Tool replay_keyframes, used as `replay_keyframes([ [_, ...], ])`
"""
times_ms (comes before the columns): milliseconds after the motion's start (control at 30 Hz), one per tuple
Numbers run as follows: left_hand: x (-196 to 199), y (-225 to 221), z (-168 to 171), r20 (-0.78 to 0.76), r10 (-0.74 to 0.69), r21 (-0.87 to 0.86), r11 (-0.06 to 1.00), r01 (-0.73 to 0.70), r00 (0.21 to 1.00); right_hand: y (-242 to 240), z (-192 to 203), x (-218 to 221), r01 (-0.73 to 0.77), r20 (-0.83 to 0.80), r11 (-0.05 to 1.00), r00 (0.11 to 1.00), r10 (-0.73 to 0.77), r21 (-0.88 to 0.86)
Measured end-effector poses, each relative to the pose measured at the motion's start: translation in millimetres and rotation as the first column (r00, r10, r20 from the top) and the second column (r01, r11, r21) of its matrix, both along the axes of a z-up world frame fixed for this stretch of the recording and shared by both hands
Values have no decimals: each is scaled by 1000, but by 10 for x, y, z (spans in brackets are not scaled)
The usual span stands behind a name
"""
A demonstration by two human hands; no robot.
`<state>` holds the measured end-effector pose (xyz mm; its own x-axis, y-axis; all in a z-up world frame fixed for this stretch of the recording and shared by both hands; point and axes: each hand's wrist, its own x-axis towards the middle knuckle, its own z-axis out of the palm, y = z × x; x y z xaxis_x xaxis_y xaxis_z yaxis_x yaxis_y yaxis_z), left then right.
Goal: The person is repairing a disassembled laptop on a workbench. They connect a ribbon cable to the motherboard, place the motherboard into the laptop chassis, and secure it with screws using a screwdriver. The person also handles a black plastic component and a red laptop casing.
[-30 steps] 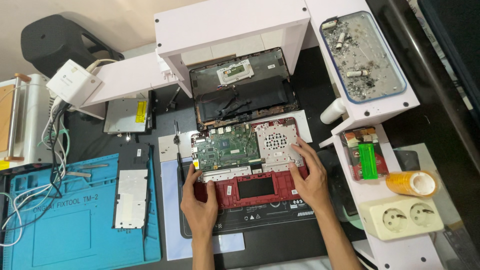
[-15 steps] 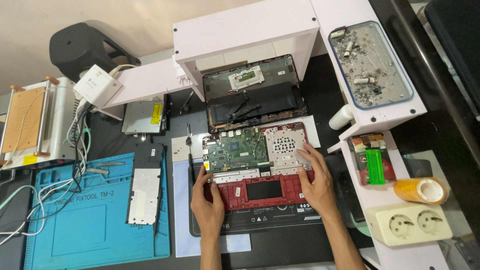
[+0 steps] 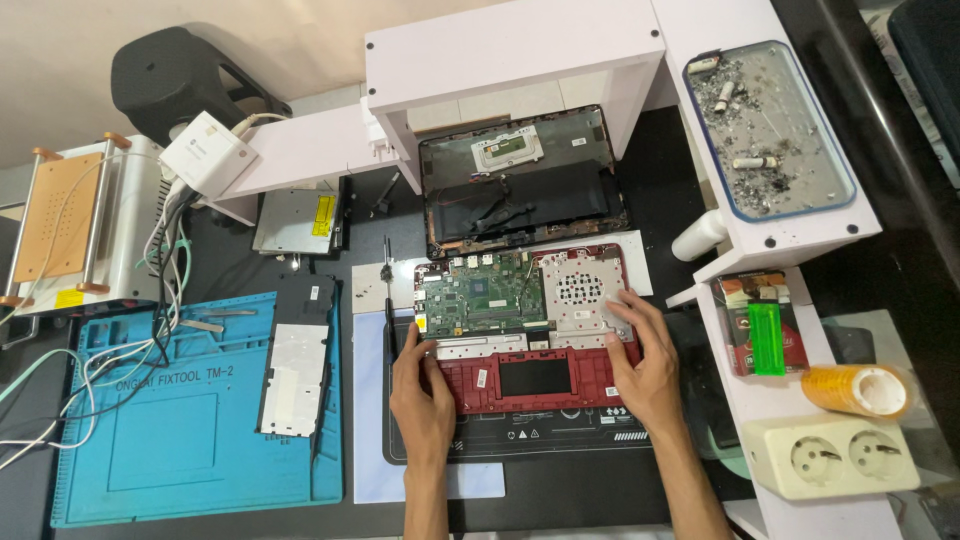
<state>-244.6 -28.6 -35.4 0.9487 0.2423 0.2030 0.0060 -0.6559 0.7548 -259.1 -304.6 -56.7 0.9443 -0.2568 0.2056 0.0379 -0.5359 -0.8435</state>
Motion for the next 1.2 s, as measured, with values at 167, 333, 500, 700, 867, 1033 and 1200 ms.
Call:
replay_keyframes([
  [167, -17, 34, 21, 43, -24, 39, 999, 23, 999, 8, 34, 4, 1, 11, 1000, 1000, -2, 17],
  [333, -16, 216, 86, 158, 98, 314, 938, -144, 983, 12, 79, 18, 21, 13, 1000, 1000, -22, 18],
  [500, 86, 422, 122, -10, 229, 335, 918, -212, 973, 19, 114, 17, 28, 11, 999, 1000, -29, 16],
  [700, 101, 449, 49, -32, 215, 417, 890, -182, 976, 25, 109, 17, 47, -18, 994, 999, -46, 101],
  [867, 65, 518, 16, -36, 217, 371, 909, -189, 975, 20, 83, 19, 36, 0, 996, 999, -36, 82],
  [1033, -25, 602, 53, -76, 293, 141, 950, -280, 953, 26, 91, 36, 53, -33, 993, 998, -49, 109],
  [1200, -263, 595, 118, -80, 278, 82, 959, -272, 957, 87, 197, 1, 39, 102, 996, 994, -30, -80],
])
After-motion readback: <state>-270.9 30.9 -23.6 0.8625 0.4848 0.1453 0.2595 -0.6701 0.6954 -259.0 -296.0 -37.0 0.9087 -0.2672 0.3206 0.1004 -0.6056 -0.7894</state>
